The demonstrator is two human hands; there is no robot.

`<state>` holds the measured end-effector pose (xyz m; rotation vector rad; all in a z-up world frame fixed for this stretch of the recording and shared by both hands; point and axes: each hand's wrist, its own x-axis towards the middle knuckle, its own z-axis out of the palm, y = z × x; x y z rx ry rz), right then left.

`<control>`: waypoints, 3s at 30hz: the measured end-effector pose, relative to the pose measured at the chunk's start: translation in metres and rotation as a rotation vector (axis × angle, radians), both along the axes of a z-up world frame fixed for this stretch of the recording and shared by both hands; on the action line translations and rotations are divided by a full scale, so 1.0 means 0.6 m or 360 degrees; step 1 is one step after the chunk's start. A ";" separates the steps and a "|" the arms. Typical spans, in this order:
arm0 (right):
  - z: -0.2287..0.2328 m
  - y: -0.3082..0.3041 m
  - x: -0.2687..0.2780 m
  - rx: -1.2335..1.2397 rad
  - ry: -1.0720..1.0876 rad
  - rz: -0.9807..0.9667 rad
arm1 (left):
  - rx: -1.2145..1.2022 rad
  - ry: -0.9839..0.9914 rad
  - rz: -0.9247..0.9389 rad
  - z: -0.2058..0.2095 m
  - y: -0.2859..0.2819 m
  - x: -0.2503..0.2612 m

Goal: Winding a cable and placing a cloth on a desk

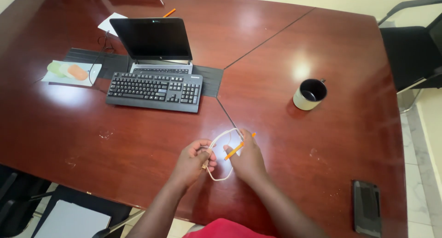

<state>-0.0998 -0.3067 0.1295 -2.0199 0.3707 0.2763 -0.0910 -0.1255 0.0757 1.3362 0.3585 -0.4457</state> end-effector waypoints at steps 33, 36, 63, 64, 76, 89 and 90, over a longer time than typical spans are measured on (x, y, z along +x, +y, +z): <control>0.003 -0.042 -0.060 0.0157 0.0021 -0.0051 | 0.0160 -0.0135 0.0073 0.072 0.009 -0.063; -0.009 -0.024 -0.056 0.0091 0.0055 -0.0014 | 0.0138 -0.0115 0.0095 0.085 0.028 -0.068; -0.051 0.210 -0.047 -0.0086 0.0410 0.0929 | -0.0463 -0.0093 0.0816 0.109 0.251 -0.075; -0.021 0.221 -0.052 -0.0088 0.0414 0.0941 | -0.0464 -0.0091 0.0829 0.103 0.257 -0.076; 0.038 0.321 -0.084 -0.0080 0.0128 0.1140 | -0.0300 -0.0086 0.0742 0.074 0.316 -0.123; 0.046 0.380 -0.081 -0.0061 -0.0749 0.0740 | -0.0317 -0.0188 0.0718 0.082 0.373 -0.167; 0.056 0.386 -0.081 -0.0010 -0.0856 0.0798 | -0.0312 -0.0210 0.0725 0.097 0.375 -0.171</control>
